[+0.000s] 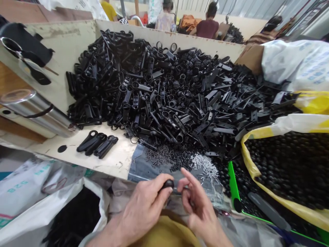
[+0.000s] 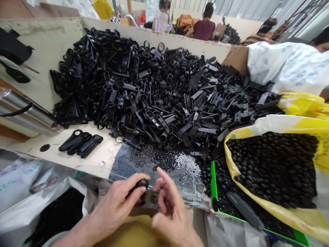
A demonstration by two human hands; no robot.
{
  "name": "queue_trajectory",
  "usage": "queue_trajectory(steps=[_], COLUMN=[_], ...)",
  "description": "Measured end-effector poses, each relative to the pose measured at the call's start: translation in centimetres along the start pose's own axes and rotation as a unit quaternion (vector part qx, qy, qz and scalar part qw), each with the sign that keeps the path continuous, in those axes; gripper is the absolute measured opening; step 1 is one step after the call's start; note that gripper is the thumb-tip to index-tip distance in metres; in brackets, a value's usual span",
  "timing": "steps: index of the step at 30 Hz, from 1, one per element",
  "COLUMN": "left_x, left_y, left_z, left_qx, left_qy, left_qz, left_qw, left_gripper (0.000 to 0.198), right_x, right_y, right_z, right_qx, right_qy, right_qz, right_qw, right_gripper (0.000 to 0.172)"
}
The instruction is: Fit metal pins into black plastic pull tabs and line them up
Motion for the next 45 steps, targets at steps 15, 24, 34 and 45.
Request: queue_trajectory(steps=[15,24,34,45], left_x=[-2.1,-3.0,-4.3,-3.2], left_y=[-0.1,0.4,1.0,-1.9], left_z=[0.5,1.2,1.6,-1.0], left_qx=[-0.060,-0.081,-0.052,0.137], left_qy=[0.157,0.242,0.227,-0.335], left_qz=[-0.134,-0.195,-0.235,-0.057], left_qw=[0.977,0.947,0.943,0.930], left_gripper=[0.030,0.041,0.063,0.018], right_x=[0.5,0.7,0.1,0.5], right_y=[-4.5,-4.3,-4.1,-2.3], right_z=[2.0,2.1,2.1,-0.7], right_qx=[0.053,0.017,-0.002,0.063], right_qy=[-0.138,-0.080,-0.028,0.098], right_qz=[0.161,0.125,0.060,0.013], right_qw=[0.976,0.989,0.998,0.993], right_gripper=[0.041,0.037,0.023,0.025])
Point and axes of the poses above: each hand's wrist, its own y-axis away from the middle knuckle, its own z-axis out of the palm, x = y × z, the point moved 2 cm from there along -y, towards the middle knuckle, and after that the axes turned 9 degrees about -y, right-handed, at the moved point
